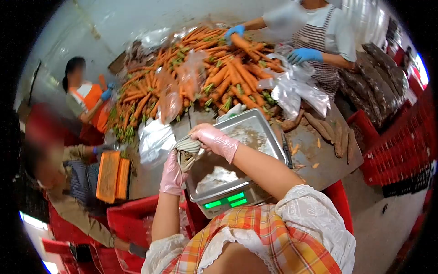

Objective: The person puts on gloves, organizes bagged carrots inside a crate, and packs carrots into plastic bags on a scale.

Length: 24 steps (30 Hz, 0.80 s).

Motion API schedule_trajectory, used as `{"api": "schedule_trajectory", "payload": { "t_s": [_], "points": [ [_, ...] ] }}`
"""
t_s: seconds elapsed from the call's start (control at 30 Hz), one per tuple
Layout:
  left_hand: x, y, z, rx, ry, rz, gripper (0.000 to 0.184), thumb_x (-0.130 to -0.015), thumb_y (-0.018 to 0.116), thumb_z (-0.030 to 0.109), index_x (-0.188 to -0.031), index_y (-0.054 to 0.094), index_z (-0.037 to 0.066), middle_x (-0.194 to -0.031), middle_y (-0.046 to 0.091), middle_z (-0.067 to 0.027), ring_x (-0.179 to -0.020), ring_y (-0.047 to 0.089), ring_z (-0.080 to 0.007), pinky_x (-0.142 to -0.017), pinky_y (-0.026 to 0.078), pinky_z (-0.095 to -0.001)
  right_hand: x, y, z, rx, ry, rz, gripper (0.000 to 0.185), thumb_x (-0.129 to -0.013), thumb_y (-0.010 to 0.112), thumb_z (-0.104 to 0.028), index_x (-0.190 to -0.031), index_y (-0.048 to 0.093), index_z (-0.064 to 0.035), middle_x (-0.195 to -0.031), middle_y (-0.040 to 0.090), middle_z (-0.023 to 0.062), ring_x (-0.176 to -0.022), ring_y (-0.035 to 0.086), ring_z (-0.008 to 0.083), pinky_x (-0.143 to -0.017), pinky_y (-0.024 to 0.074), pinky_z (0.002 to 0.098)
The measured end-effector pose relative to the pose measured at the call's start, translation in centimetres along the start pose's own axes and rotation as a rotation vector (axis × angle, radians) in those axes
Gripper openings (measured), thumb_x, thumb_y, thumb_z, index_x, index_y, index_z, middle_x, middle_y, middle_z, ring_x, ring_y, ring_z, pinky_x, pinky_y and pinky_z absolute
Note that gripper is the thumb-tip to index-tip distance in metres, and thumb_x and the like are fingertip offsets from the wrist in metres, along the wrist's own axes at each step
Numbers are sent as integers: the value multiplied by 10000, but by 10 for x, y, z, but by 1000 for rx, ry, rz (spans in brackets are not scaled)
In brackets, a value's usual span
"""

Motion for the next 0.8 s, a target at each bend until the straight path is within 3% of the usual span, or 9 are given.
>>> {"api": "schedule_trajectory", "payload": {
  "t_s": [0.1, 0.2, 0.23, 0.33, 0.4, 0.57, 0.63, 0.73, 0.8],
  "points": [
    [20, 1, 13, 24, -94, -89, 416, -936, 444, 321, -1186, 490, -10, -1133, 584, -151, -972, 606, -261, -837, 511, -385, -18, 6, 19, -120, 29, -50, 133, -757, 516, -85, -848, 594, -27, -546, 464, 5, -359, 323, 86, -342, 228, 254],
    [34, 4, 16, 35, -86, -130, 417, -938, 441, 295, -1206, 478, -21, -1145, 578, -158, -987, 601, -274, -855, 499, -404, -23, 37, 38, -311, 174, -98, 132, -734, 511, -76, -822, 593, -23, -595, 509, -1, -477, 477, 92, -426, 376, 216],
    [29, -2, 16, 184, -126, -384, 426, -944, 426, 272, -1230, 455, -43, -1173, 561, -175, -1048, 572, -289, -907, 467, -413, -20, 40, 39, -251, 30, -323, 120, -747, 517, -99, -816, 593, -35, -634, 535, -3, -515, 500, 93, -464, 398, 216],
    [36, 6, 27, 280, -45, -286, 431, -947, 421, 269, -1237, 446, -50, -1216, 530, -194, -1116, 529, -299, -970, 420, -415, -33, 40, 49, -575, -198, -888, 158, -799, 535, -182, -860, 609, -57, -769, 597, -8, -593, 527, 91, -520, 419, 246],
    [41, 0, 40, 354, -35, -371, 433, -952, 411, 261, -1246, 434, -57, -1252, 499, -205, -1166, 488, -311, -1018, 375, -411, -36, 26, 36, -259, 186, -339, 221, -840, 535, -242, -970, 623, -87, -847, 608, -14, -632, 523, 82, -541, 414, 256],
    [44, 7, 52, 261, 118, -208, 466, -956, 396, 249, -1293, 361, -70, -1305, 429, -240, -1221, 427, -330, -1055, 334, -408, -14, 16, -10, -82, -93, -225, 252, -858, 587, -229, -1026, 617, -43, -876, 603, 28, -733, 554, 92, -696, 458, 229],
    [44, 7, 51, 236, 93, -216, 483, -957, 390, 251, -1308, 333, -75, -1322, 401, -258, -1239, 405, -336, -1062, 323, -412, -21, 7, -19, 169, -455, -180, 252, -827, 657, -229, -988, 620, -38, -847, 620, 27, -722, 553, 95, -694, 470, 251],
    [44, 11, 54, 277, 55, -224, 493, -958, 390, 251, -1310, 307, -84, -1331, 399, -242, -1240, 397, -359, -1078, 296, -423, -22, -22, -39, -61, -349, 64, 174, -822, 655, -186, -930, 635, -51, -878, 633, 53, -831, 581, 133, -779, 471, 280],
    [41, 12, 50, 247, 85, -244, 504, -959, 379, 261, -1323, 285, -76, -1346, 372, -251, -1258, 365, -377, -1081, 292, -427, -20, -7, -31, 226, -407, 11, 141, -838, 636, -168, -920, 636, -53, -913, 630, 62, -851, 574, 137, -793, 464, 278]
  ]
}}
Point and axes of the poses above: each hand's wrist, its own x-axis away from the middle knuckle, its own y-axis out of the palm, z = x × y, the point moved 2 cm from there along -x, towards the middle knuckle
